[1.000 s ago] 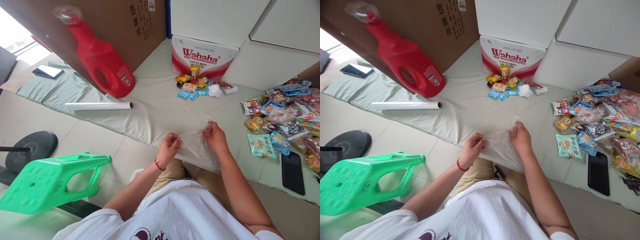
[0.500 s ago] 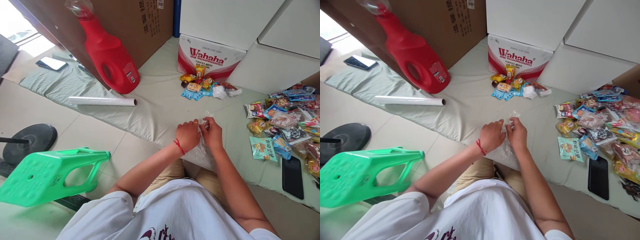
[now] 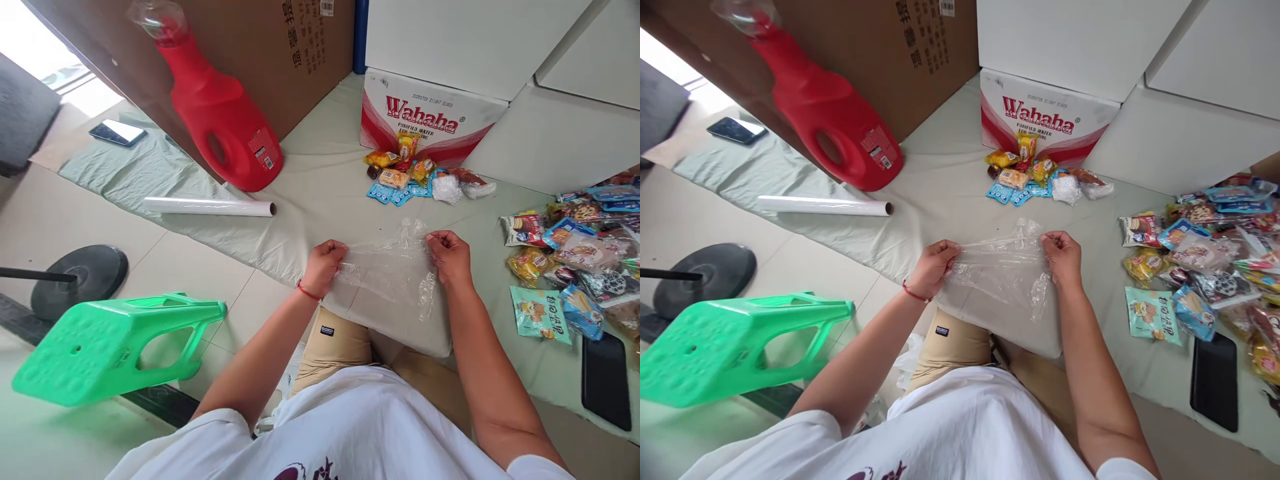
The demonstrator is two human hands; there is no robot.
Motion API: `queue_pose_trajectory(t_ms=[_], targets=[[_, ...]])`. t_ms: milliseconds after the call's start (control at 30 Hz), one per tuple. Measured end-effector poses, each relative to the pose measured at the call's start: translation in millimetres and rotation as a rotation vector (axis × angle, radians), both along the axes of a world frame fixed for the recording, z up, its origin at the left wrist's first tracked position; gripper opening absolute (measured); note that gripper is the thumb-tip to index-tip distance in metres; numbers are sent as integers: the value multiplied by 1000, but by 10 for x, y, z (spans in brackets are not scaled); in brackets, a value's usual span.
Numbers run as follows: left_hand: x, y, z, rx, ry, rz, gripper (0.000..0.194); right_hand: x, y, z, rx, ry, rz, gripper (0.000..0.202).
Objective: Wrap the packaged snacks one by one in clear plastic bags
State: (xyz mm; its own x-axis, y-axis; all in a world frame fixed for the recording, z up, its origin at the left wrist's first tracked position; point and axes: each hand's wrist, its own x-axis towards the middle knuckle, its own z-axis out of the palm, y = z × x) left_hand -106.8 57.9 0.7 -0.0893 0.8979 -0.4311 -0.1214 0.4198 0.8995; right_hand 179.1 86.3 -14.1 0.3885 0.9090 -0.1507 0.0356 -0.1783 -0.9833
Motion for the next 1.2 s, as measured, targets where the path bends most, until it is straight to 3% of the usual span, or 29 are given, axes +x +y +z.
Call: queue_pose_trajectory(t_ms=[67,167,267,333,467,500,600,700,767,867,1100,1200], targets=[[-170,-78,47,85,200,23,23,-60,12,19,18,-14,31,33],[-343,-161,252,326,622,42,43,-157,17,82,60,-40,77,30],[-241,-95,492,574,905,-78,54,-263,17,170,89,-81,153,28],[-19,79,545,661,942,-220,62,-323,20,225,94,-123,224,27],[475,626,323,546,790,-469,69,-340,40,281,77,-156,353,28],[559,753,237,498,725,-513,64,-317,48,282,73,-148,369,29],[672,982,25,461,566,-592,24,-203,71,258,64,-109,342,33],[631,995,-75,504,569,-438,21,-67,90,205,44,-70,232,36],[577,949,-95,480,660,-292,23,13,105,157,28,-69,145,36],[518,896,-94,392,845,-186,28,120,139,72,12,-134,55,35],[501,965,-158,202,1101,-82,36,443,203,-115,-8,-576,-68,28],[506,978,-226,326,1125,5,32,584,190,-133,-26,-797,-83,25]])
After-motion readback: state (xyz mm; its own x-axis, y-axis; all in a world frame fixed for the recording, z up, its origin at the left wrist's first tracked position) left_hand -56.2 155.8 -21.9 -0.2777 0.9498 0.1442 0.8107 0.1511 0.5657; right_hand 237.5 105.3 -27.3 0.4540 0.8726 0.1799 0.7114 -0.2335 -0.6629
